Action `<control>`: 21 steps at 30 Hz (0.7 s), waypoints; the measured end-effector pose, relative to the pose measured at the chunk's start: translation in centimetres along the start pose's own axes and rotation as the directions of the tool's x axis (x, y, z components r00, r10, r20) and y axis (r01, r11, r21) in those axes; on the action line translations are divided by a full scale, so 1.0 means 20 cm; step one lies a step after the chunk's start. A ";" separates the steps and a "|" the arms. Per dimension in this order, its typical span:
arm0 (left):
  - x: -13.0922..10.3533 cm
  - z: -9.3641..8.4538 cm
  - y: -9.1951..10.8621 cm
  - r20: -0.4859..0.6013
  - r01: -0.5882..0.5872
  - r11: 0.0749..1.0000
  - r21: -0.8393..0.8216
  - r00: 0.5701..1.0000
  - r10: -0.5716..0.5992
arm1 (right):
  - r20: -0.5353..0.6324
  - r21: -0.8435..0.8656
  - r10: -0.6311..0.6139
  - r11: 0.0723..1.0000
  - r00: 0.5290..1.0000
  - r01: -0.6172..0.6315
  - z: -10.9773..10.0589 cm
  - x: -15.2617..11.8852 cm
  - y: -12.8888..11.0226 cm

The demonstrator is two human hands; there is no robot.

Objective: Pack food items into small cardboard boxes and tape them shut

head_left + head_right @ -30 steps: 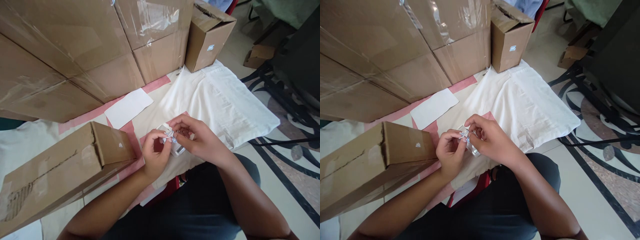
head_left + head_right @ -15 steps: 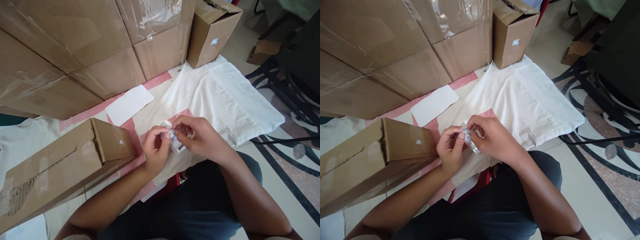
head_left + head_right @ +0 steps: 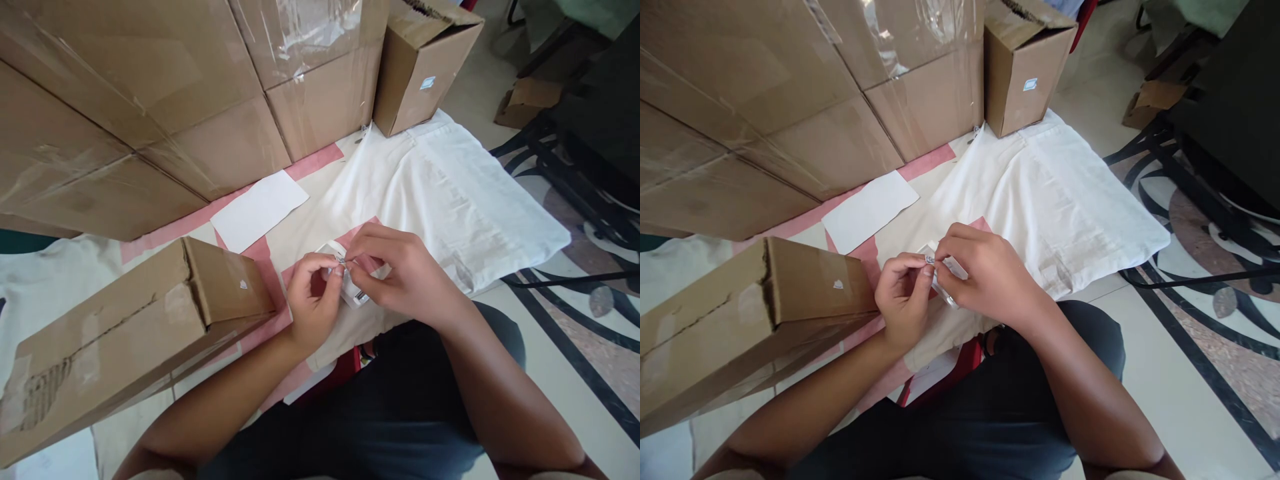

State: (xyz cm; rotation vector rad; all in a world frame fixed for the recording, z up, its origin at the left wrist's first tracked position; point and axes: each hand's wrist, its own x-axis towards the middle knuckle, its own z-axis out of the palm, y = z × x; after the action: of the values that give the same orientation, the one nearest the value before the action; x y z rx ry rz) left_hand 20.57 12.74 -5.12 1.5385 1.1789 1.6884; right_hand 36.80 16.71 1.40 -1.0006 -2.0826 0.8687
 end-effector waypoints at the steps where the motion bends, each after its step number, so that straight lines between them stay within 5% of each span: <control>1: 0.00 0.00 0.00 0.001 0.003 1.000 -0.002 1.000 -0.003 | -0.006 0.008 -0.007 1.000 1.000 0.007 0.00 0.00 0.00; 15: -0.01 0.00 0.00 0.001 0.011 1.000 0.020 1.000 -0.011 | -0.061 0.261 0.211 0.947 0.976 -0.188 0.00 0.01 -0.04; 21: -0.01 -0.02 0.01 0.050 0.014 1.000 0.015 0.999 -0.015 | -0.021 0.291 0.205 0.937 0.978 -0.190 0.00 0.01 -0.04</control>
State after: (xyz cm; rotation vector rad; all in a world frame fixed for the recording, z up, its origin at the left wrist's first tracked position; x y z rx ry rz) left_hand 20.22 12.49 -5.03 1.5686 1.1767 1.6260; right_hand 36.33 16.44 2.10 -1.0712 -1.7679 1.1970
